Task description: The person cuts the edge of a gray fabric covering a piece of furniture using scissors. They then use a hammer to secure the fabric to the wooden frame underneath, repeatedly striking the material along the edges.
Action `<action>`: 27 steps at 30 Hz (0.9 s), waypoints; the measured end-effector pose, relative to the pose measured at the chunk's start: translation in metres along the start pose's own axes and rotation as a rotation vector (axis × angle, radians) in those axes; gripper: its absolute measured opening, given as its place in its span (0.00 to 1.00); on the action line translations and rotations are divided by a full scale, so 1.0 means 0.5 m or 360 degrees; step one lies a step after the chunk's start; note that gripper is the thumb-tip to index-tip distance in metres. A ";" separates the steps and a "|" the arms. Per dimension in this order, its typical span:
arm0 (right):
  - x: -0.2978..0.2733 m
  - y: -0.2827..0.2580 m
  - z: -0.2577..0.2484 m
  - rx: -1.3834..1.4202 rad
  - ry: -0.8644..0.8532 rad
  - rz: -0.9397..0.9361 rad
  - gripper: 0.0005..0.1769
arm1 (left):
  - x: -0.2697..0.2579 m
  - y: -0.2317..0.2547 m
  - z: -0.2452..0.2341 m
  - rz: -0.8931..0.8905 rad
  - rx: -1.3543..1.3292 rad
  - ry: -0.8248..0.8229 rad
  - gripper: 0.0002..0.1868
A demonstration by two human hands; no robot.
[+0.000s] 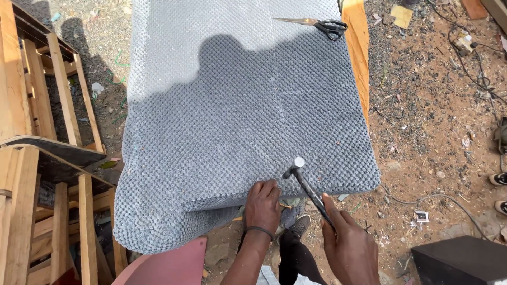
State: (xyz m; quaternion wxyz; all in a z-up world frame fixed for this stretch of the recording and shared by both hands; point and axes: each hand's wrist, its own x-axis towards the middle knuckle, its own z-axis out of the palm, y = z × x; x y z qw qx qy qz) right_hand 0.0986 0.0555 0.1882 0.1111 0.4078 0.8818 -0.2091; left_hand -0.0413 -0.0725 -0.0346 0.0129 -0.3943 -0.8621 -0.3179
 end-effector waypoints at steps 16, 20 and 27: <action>-0.055 0.047 -0.013 0.0532 -0.0154 0.0200 0.41 | 0.002 0.014 -0.073 -0.0189 -0.0216 -0.0137 0.08; -0.075 -0.055 -0.093 0.0971 -0.0443 0.0629 0.48 | -0.030 -0.088 -0.153 -0.0362 -0.0100 0.0007 0.17; -0.076 -0.056 -0.079 0.1072 -0.0433 0.0378 0.42 | -0.093 -0.267 -0.266 -0.0398 0.0219 0.0047 0.24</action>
